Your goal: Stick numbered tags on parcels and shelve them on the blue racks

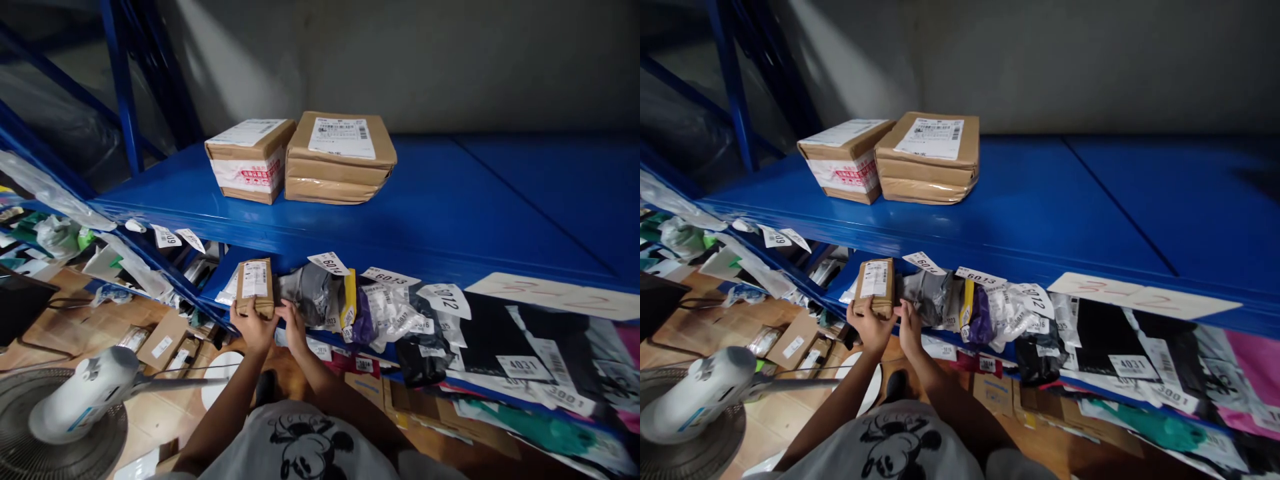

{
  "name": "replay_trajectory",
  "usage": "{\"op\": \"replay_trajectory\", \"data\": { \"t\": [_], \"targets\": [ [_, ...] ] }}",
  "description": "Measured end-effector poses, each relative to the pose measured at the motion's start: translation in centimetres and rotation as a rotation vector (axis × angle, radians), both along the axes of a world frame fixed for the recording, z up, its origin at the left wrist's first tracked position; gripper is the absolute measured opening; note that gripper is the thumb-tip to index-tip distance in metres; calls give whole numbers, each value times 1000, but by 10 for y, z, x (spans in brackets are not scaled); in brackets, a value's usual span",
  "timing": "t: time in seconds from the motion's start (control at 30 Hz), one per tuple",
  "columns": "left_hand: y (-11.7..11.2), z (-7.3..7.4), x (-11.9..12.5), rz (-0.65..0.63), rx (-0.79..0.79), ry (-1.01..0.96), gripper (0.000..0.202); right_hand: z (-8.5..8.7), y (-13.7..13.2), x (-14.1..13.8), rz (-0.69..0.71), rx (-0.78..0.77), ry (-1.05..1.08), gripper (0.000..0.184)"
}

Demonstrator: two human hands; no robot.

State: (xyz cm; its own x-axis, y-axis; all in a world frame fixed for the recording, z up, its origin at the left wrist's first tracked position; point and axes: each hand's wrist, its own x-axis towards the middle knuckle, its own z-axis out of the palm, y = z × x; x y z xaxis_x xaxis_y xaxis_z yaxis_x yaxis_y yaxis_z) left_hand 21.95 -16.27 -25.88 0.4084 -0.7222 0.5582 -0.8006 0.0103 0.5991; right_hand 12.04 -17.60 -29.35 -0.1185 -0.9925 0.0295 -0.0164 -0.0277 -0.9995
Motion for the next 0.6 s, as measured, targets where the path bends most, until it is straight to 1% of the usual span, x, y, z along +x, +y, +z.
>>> {"op": "replay_trajectory", "data": {
  "t": [0.1,0.2,0.3,0.37,0.43,0.53,0.6],
  "targets": [
    [-16,15,26,48,-42,73,82,-5,-9,9,29,75,28,57],
    [-33,34,62,94,-72,156,75,-8,-28,24,81,151,131,40],
    [-39,52,98,191,-104,291,68,-4,-51,46,119,227,277,31],
    [-32,63,117,236,-131,369,69,2,-66,62,122,273,388,29],
    [-18,75,131,267,-165,418,74,9,-80,79,115,316,499,32],
    [6,92,144,301,-214,515,84,18,-101,103,105,386,637,42],
    [19,102,149,319,-240,605,89,23,-113,117,110,438,699,44]
  ]
}}
